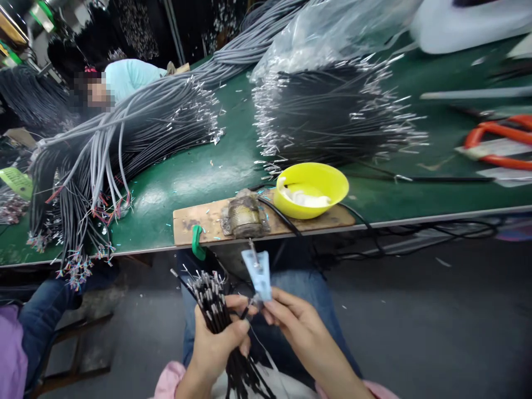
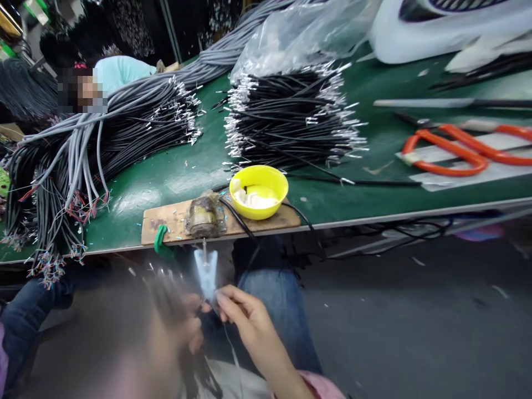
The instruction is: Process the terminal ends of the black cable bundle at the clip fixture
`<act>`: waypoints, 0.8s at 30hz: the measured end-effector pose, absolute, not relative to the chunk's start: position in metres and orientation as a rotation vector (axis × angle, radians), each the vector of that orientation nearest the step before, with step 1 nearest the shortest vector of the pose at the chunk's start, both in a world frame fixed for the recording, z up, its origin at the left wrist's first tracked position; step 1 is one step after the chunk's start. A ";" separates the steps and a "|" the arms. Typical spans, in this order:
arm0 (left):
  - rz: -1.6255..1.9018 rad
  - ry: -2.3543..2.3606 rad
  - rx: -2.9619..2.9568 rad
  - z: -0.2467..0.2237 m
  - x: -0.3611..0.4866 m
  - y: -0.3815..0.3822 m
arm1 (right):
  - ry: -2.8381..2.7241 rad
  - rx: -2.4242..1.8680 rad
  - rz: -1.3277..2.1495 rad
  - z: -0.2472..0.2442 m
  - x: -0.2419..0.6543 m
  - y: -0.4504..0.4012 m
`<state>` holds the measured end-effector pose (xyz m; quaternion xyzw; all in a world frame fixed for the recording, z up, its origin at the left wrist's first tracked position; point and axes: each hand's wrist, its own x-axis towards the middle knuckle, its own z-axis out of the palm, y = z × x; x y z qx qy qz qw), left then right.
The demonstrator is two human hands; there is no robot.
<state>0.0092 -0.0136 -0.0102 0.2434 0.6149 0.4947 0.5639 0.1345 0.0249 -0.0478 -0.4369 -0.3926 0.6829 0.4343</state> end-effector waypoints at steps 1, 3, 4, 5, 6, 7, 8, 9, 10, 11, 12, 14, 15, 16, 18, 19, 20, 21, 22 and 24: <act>1.143 1.438 0.560 -0.013 0.009 -0.016 | -1.025 -1.122 1.656 -0.047 0.136 0.024; 1.098 1.424 0.551 -0.018 0.010 -0.022 | -1.125 -1.163 1.538 -0.043 0.138 0.021; 1.077 1.425 0.544 -0.021 0.010 -0.025 | -1.189 -1.161 1.472 -0.041 0.138 0.021; 1.059 1.431 0.535 -0.023 0.011 -0.028 | -1.264 -1.141 1.412 -0.039 0.138 0.020; 1.048 1.440 0.526 -0.025 0.012 -0.031 | -1.340 -1.110 1.359 -0.036 0.137 0.019; 1.043 1.451 0.518 -0.027 0.012 -0.034 | -1.411 -1.077 1.319 -0.035 0.136 0.019; 1.043 1.464 0.511 -0.029 0.012 -0.037 | -1.470 -1.045 1.294 -0.033 0.135 0.018; 1.045 1.477 0.505 -0.030 0.012 -0.039 | -1.513 -1.022 1.279 -0.032 0.134 0.018; 1.048 1.489 0.501 -0.031 0.012 -0.040 | -1.541 -1.009 1.269 -0.031 0.133 0.017; 1.049 1.499 0.496 -0.032 0.011 -0.041 | -1.559 -1.004 1.259 -0.030 0.133 0.017; 1.048 1.507 0.491 -0.033 0.011 -0.042 | -1.572 -1.001 1.248 -0.030 0.132 0.017; 1.041 1.514 0.483 -0.033 0.011 -0.043 | -1.582 -0.998 1.224 -0.029 0.132 0.016; 1.037 1.515 0.479 -0.033 0.011 -0.043 | -1.582 -0.998 1.213 -0.029 0.132 0.016; 1.035 1.513 0.477 -0.033 0.011 -0.042 | -1.578 -0.998 1.207 -0.029 0.132 0.015; 1.036 1.504 0.475 -0.033 0.013 -0.042 | -1.563 -1.003 1.204 -0.030 0.130 0.014; 1.040 1.499 0.474 -0.033 0.014 -0.041 | -1.554 -1.008 1.203 -0.030 0.130 0.014; 1.044 1.493 0.472 -0.033 0.015 -0.040 | -1.546 -1.014 1.200 -0.031 0.129 0.013; 1.049 1.488 0.470 -0.033 0.015 -0.040 | -1.535 -1.021 1.192 -0.031 0.128 0.013; 1.056 1.483 0.467 -0.033 0.015 -0.039 | -1.522 -1.029 1.182 -0.032 0.128 0.013; 1.070 1.473 0.464 -0.033 0.015 -0.037 | -1.497 -1.037 1.160 -0.032 0.128 0.012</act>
